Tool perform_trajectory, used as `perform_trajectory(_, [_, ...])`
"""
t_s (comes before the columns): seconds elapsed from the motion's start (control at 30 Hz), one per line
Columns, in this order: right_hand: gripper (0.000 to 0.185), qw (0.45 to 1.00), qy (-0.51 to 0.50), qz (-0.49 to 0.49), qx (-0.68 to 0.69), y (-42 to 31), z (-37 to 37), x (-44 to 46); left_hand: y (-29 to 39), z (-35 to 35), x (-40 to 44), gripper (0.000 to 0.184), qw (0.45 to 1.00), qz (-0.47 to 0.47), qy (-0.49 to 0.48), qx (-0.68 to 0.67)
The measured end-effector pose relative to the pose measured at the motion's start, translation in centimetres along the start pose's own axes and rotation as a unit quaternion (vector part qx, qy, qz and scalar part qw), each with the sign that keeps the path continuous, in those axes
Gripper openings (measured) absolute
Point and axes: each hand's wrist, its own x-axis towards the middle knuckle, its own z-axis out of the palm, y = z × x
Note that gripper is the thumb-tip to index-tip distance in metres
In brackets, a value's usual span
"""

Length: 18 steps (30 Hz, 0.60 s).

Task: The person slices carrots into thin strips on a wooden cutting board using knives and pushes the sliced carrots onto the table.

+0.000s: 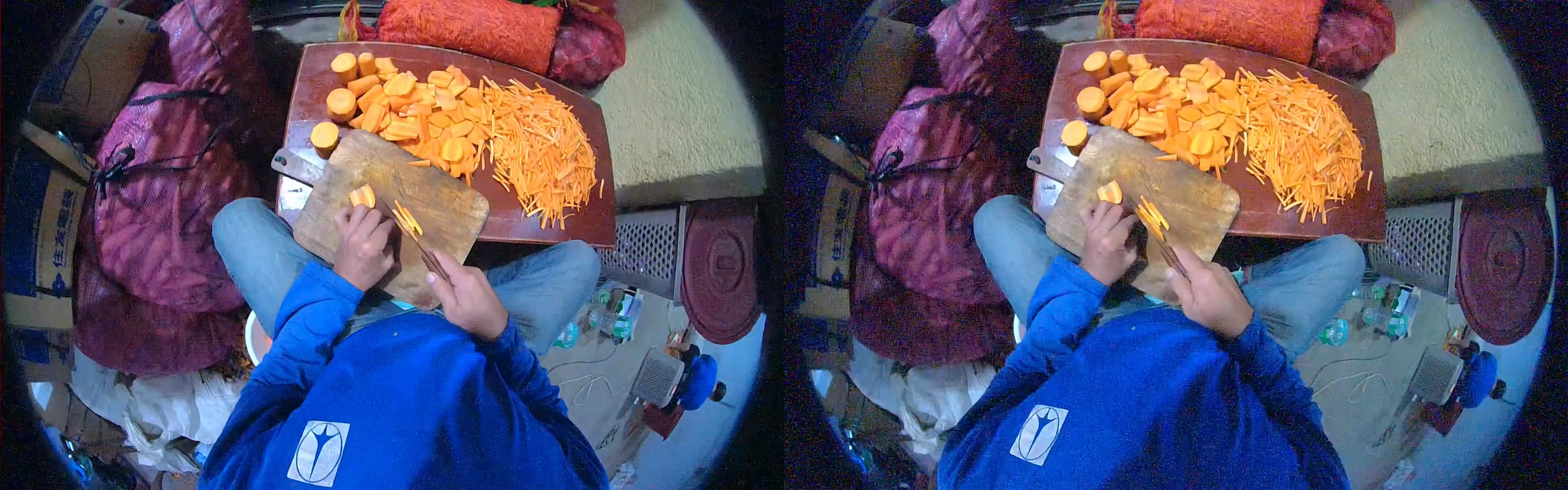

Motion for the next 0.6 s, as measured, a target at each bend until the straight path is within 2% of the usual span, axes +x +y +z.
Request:
perform_trajectory(0.07, [0.038,0.998,0.031,-0.033,0.035,0.5,-0.5,-0.7,-0.5,-0.3,0.1,0.032,1.000,0.002,0.012,-0.012])
perform_trajectory(0.13, [0.038,0.995,0.094,-0.017,0.038,0.6,-1.0,-1.5,-0.9,-0.9,0.8,0.034,0.995,-0.072,0.070,-0.022])
perform_trajectory(0.23, [0.040,0.995,0.083,0.016,0.049,0.8,-1.8,-2.2,-1.6,-2.2,1.9,0.040,0.991,-0.122,0.053,0.025])
perform_trajectory(0.33, [0.039,0.997,0.039,0.007,0.069,0.8,-1.5,-2.0,-2.6,-2.5,1.3,0.049,0.992,-0.116,-0.001,0.045])
perform_trajectory(0.4, [0.038,0.996,0.017,-0.007,0.085,0.9,-1.2,-1.9,-2.8,-2.2,1.0,0.046,0.991,-0.127,-0.012,0.040])
perform_trajectory(0.47, [0.037,0.997,0.013,0.002,0.070,1.9,-1.3,-1.5,-3.0,-1.6,0.7,0.039,0.995,-0.099,0.009,0.031])
perform_trajectory(0.6, [0.036,0.996,0.081,-0.025,0.031,3.2,-2.6,-0.4,-2.4,-1.4,0.7,0.036,0.997,-0.070,-0.004,0.015])
